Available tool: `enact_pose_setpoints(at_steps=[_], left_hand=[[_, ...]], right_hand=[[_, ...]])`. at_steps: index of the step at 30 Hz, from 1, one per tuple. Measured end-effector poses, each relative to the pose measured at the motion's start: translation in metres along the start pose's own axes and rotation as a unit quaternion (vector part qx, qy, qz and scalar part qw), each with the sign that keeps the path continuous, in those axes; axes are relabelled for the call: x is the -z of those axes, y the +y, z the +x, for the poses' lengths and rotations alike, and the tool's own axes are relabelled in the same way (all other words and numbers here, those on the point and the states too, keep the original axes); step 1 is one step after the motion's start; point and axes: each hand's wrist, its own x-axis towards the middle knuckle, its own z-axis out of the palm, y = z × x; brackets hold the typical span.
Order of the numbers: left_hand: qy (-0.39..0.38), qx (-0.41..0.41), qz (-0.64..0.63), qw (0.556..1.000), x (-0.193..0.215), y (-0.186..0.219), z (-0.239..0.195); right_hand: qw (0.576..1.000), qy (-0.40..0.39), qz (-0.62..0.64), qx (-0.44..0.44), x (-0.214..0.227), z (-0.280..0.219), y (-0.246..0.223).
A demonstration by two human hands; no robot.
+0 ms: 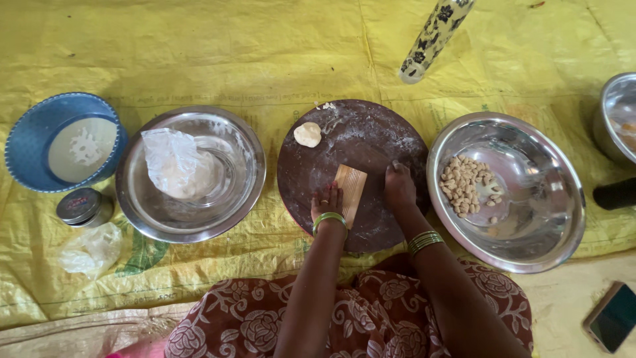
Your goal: The person sits on a yellow tarp and uses a wooden ridged tool to press small dough balls into textured shapes on a round board. The shaped pieces are collected in a metal bowl. The person then kneads a larger dough ball and rolls it into a log shape.
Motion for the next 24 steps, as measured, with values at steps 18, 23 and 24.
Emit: enact_pose_setpoints(at_steps=[18,23,24], left_hand=[[-0.028,0.059,0.103,0.992,-0.022,0.023,0.046],[-0.016,0.058,0.08,0.995,-0.017,0.022,0.039],[-0.019,0.059,0.076,0.995,-0.018,0.022,0.041]], right_hand=[[0.911,-0.104,0.399,0.003,-0.011,0.01,-0.051],[0.93,-0.075,0.35,0.082,-0.022,0.017,-0.055],[0.932,-0.073,0.347,0.078,-0.022,0.019,-0.057]])
